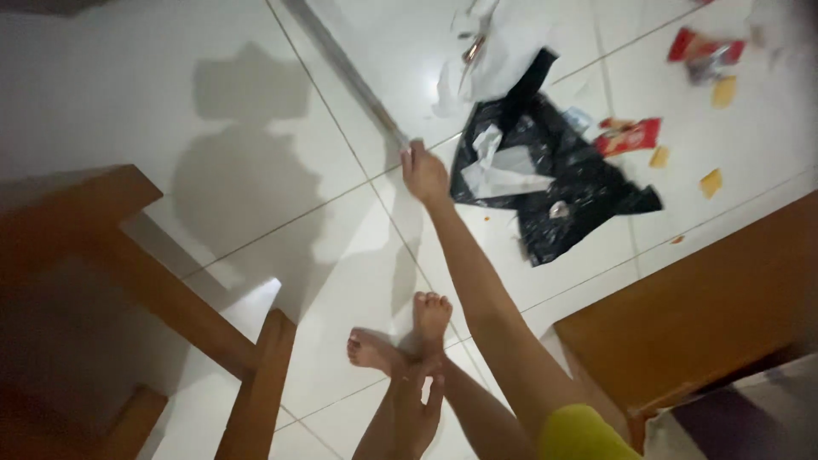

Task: Sweep trash and debris from the bedroom floor and move furniture to clean underneath.

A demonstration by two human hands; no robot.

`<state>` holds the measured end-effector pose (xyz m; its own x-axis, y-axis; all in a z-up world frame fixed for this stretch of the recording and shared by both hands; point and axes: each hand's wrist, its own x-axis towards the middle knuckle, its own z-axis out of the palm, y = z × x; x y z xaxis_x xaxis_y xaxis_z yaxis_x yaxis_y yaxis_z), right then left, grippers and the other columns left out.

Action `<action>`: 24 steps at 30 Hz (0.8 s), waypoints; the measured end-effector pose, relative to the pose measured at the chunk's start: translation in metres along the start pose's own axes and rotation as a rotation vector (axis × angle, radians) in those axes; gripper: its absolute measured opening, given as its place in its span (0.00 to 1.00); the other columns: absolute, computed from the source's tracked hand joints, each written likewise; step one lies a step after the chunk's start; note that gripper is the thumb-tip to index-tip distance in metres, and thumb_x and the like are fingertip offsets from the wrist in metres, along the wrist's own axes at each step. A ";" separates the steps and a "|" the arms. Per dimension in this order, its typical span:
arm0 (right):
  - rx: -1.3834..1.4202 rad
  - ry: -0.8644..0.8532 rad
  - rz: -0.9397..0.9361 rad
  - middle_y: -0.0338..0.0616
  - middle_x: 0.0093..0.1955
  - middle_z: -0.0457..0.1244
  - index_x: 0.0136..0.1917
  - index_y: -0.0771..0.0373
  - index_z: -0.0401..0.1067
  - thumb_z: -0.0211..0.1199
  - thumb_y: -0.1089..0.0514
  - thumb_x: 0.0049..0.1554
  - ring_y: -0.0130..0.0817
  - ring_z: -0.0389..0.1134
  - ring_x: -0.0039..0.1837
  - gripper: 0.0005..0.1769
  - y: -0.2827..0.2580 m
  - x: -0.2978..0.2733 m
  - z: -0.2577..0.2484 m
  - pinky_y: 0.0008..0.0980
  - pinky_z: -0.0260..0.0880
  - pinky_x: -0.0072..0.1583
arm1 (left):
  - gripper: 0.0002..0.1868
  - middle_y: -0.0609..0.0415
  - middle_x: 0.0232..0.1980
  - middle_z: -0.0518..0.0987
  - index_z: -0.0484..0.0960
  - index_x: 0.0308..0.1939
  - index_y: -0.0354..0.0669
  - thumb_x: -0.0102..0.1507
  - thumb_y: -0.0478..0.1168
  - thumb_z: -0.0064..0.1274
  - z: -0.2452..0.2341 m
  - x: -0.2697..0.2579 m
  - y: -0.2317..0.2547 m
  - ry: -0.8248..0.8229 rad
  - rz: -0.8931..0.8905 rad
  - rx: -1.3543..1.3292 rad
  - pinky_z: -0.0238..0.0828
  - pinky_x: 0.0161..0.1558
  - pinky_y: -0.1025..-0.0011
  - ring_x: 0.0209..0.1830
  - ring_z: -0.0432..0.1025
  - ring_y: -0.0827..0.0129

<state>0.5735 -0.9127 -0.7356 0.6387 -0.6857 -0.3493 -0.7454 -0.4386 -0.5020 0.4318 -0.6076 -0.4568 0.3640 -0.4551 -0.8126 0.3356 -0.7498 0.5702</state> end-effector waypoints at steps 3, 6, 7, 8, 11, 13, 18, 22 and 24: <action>0.035 0.035 0.017 0.61 0.38 0.68 0.55 0.60 0.67 0.53 0.47 0.65 0.65 0.69 0.42 0.16 -0.006 0.008 -0.005 0.61 0.67 0.44 | 0.17 0.35 0.61 0.74 0.78 0.57 0.36 0.67 0.39 0.48 -0.012 0.006 -0.003 -0.013 -0.075 -0.131 0.74 0.61 0.63 0.60 0.77 0.54; 0.011 0.061 0.026 0.61 0.38 0.68 0.54 0.61 0.66 0.53 0.46 0.67 0.64 0.70 0.42 0.16 0.012 -0.009 -0.012 0.60 0.68 0.44 | 0.18 0.40 0.58 0.79 0.75 0.59 0.36 0.66 0.38 0.47 -0.018 0.001 -0.014 -0.023 -0.105 -0.230 0.74 0.61 0.64 0.60 0.77 0.56; 0.008 0.055 0.043 0.61 0.38 0.67 0.54 0.61 0.66 0.52 0.46 0.67 0.64 0.70 0.42 0.16 0.018 -0.020 -0.011 0.60 0.68 0.44 | 0.18 0.40 0.57 0.79 0.76 0.59 0.36 0.66 0.38 0.47 -0.012 -0.010 -0.021 -0.017 -0.092 -0.218 0.75 0.60 0.64 0.59 0.78 0.57; 0.005 0.054 0.062 0.62 0.38 0.67 0.54 0.61 0.66 0.52 0.46 0.67 0.64 0.70 0.42 0.16 0.023 -0.030 -0.012 0.60 0.68 0.44 | 0.18 0.41 0.57 0.80 0.76 0.59 0.36 0.66 0.39 0.48 0.001 -0.020 -0.022 -0.015 -0.073 -0.205 0.75 0.60 0.64 0.58 0.78 0.57; 0.090 0.080 0.110 0.62 0.37 0.67 0.52 0.59 0.67 0.51 0.47 0.67 0.65 0.69 0.41 0.14 0.023 -0.075 -0.004 0.60 0.67 0.42 | 0.17 0.43 0.55 0.81 0.78 0.58 0.35 0.66 0.39 0.49 0.011 -0.075 -0.056 -0.003 -0.023 -0.163 0.75 0.58 0.64 0.56 0.79 0.59; 0.154 0.019 0.184 0.62 0.36 0.66 0.52 0.59 0.67 0.51 0.47 0.67 0.65 0.69 0.40 0.14 0.016 -0.112 -0.007 0.59 0.66 0.41 | 0.17 0.44 0.53 0.82 0.78 0.57 0.35 0.66 0.39 0.50 0.013 -0.088 -0.067 0.010 -0.002 -0.137 0.76 0.56 0.64 0.54 0.79 0.60; 0.263 -0.191 0.414 0.60 0.30 0.63 0.51 0.62 0.66 0.50 0.47 0.67 0.60 0.68 0.35 0.16 0.015 -0.225 -0.076 0.53 0.65 0.38 | 0.16 0.48 0.50 0.85 0.81 0.55 0.35 0.66 0.39 0.52 0.023 -0.086 -0.054 0.050 0.040 -0.093 0.76 0.52 0.64 0.51 0.80 0.62; 0.185 -0.240 0.448 0.59 0.32 0.65 0.56 0.61 0.69 0.52 0.48 0.66 0.53 0.69 0.35 0.16 0.076 -0.319 -0.149 0.47 0.67 0.39 | 0.16 0.50 0.48 0.85 0.80 0.56 0.35 0.67 0.40 0.51 0.028 -0.097 -0.024 0.026 0.036 -0.018 0.76 0.52 0.65 0.50 0.80 0.64; 0.163 -0.281 0.492 0.57 0.33 0.66 0.57 0.61 0.70 0.52 0.48 0.66 0.48 0.69 0.36 0.16 0.088 -0.353 -0.216 0.46 0.69 0.40 | 0.17 0.50 0.48 0.85 0.80 0.57 0.36 0.68 0.41 0.50 0.025 -0.116 -0.005 -0.016 0.011 0.036 0.74 0.53 0.66 0.50 0.80 0.65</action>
<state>0.2414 -0.8347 -0.4852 0.2675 -0.5961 -0.7570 -0.9423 0.0024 -0.3348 0.3661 -0.5629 -0.3686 0.3538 -0.4708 -0.8082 0.2998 -0.7614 0.5748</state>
